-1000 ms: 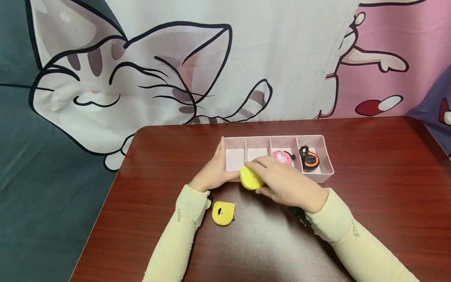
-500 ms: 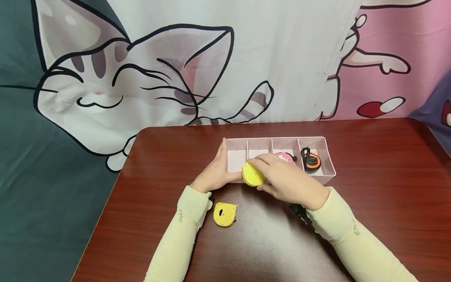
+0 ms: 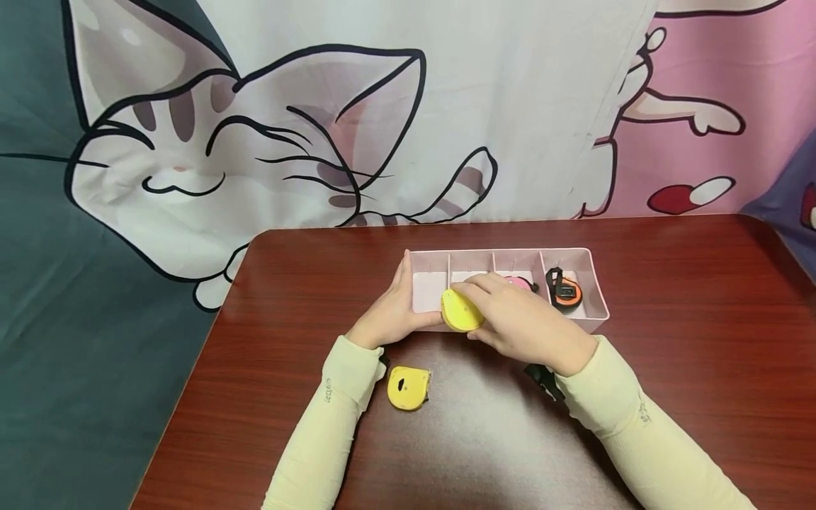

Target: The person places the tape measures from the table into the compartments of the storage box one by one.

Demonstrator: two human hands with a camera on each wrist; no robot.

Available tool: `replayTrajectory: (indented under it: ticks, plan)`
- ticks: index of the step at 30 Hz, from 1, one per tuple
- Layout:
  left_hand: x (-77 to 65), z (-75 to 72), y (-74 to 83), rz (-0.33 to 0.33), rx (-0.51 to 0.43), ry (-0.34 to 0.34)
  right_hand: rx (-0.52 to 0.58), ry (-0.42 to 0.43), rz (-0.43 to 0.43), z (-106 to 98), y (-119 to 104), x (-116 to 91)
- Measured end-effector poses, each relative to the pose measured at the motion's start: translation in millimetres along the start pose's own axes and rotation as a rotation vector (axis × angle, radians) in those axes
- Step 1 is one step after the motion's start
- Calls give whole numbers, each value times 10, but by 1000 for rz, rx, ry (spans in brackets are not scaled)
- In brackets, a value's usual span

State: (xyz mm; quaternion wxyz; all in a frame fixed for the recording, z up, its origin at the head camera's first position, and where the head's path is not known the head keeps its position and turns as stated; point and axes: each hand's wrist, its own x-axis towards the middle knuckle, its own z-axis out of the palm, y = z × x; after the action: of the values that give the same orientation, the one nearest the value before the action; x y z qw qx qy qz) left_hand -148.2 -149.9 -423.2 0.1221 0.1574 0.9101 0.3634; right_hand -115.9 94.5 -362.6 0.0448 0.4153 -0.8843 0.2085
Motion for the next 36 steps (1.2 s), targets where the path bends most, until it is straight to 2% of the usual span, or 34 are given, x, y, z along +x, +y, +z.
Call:
replayTrajectory:
  ticks: [16,25,36]
  plan:
    - [9,26,-9,27,-2,5,-7,54,-3,21,62,3]
    - [3,14,13,13,25,7,18,69,-6,21,108,8]
    - [8,10,31,-12,29,-1,14,67,59,49,129,13]
